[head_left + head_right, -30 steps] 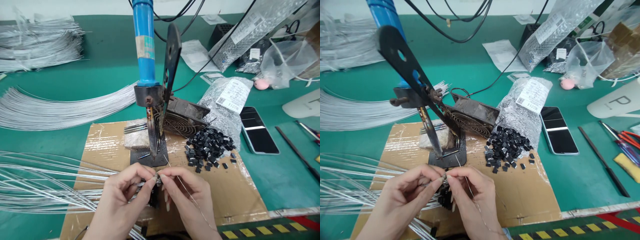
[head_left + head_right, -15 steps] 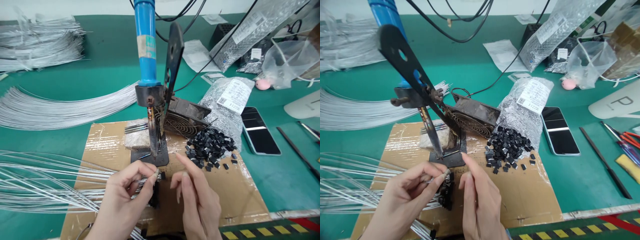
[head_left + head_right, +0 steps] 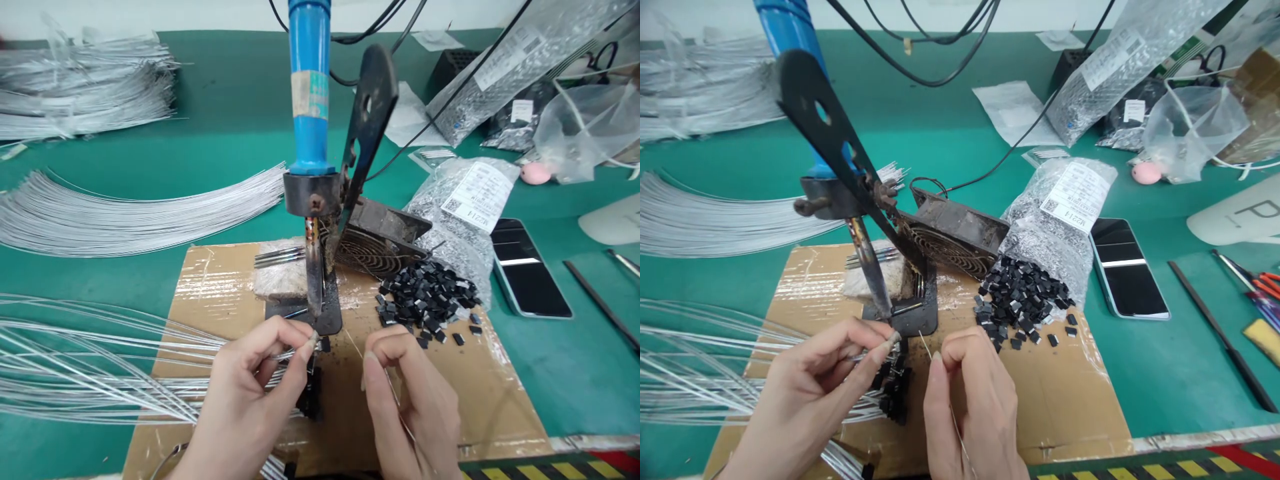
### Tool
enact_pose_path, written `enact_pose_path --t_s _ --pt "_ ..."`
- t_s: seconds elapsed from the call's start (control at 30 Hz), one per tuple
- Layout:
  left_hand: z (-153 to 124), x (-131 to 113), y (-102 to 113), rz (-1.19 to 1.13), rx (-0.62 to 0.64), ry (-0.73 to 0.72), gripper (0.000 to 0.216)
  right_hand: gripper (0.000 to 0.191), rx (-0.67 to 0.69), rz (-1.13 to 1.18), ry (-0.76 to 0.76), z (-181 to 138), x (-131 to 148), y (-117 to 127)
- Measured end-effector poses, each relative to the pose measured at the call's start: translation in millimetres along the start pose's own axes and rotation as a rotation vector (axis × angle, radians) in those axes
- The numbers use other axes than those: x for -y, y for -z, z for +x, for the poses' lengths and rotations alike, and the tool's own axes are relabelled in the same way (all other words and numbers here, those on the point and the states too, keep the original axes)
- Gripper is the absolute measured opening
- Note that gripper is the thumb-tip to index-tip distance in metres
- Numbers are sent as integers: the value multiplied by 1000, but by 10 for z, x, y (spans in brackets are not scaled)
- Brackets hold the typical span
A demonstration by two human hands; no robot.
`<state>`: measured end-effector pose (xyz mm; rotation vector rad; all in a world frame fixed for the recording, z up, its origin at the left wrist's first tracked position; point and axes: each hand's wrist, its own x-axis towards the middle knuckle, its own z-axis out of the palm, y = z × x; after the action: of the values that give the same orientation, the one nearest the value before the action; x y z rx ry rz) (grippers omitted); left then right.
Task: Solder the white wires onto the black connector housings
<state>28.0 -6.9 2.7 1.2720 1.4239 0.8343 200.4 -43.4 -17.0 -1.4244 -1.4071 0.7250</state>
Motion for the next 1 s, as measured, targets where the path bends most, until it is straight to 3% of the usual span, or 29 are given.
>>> enact_pose_path --t_s 0.43,1.0 --pt "130 -113 52 89 6 -33 13 24 56 440 -351 147 138 -105" --pt "189 -258 10 6 -61 -79 14 24 25 421 -308 233 143 -117"
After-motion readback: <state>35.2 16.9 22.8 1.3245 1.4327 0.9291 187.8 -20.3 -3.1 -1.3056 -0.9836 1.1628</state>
